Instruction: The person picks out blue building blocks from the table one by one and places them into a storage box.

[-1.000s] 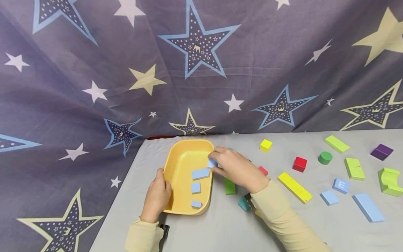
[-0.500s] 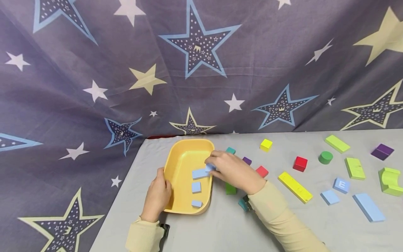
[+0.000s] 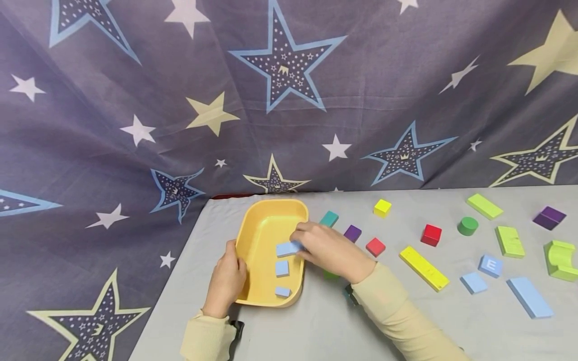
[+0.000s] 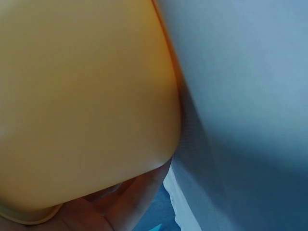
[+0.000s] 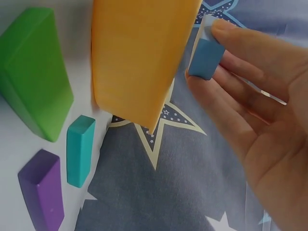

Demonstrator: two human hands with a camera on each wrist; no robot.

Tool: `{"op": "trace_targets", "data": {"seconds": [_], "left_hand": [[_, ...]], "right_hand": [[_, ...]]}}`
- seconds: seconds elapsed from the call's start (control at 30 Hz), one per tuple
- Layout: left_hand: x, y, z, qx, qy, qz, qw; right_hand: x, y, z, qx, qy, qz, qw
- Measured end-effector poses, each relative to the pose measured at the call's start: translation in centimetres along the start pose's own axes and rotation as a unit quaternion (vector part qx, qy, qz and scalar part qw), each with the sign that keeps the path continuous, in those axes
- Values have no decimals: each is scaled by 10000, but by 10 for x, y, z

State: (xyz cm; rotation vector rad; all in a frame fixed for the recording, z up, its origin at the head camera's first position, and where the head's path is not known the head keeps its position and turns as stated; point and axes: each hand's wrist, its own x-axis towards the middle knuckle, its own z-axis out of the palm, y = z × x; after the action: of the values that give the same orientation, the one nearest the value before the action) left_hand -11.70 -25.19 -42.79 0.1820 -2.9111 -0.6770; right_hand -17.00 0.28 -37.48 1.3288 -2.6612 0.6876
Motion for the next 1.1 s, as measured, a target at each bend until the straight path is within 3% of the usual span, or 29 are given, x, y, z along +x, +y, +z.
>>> {"op": "trace_targets", "data": {"seconds": [0.33, 0.83, 1.1], "left_hand": [[0, -1, 0, 9, 29, 80, 10000], [0, -1, 1, -11, 58, 35, 10000], [-1, 0, 0, -6, 30, 36, 10000]], "right_hand": [[2, -10, 6, -58, -90, -192, 9998], [3, -14, 22, -660, -97, -497, 9965], [5, -17, 30, -598, -173, -495, 9968]]}}
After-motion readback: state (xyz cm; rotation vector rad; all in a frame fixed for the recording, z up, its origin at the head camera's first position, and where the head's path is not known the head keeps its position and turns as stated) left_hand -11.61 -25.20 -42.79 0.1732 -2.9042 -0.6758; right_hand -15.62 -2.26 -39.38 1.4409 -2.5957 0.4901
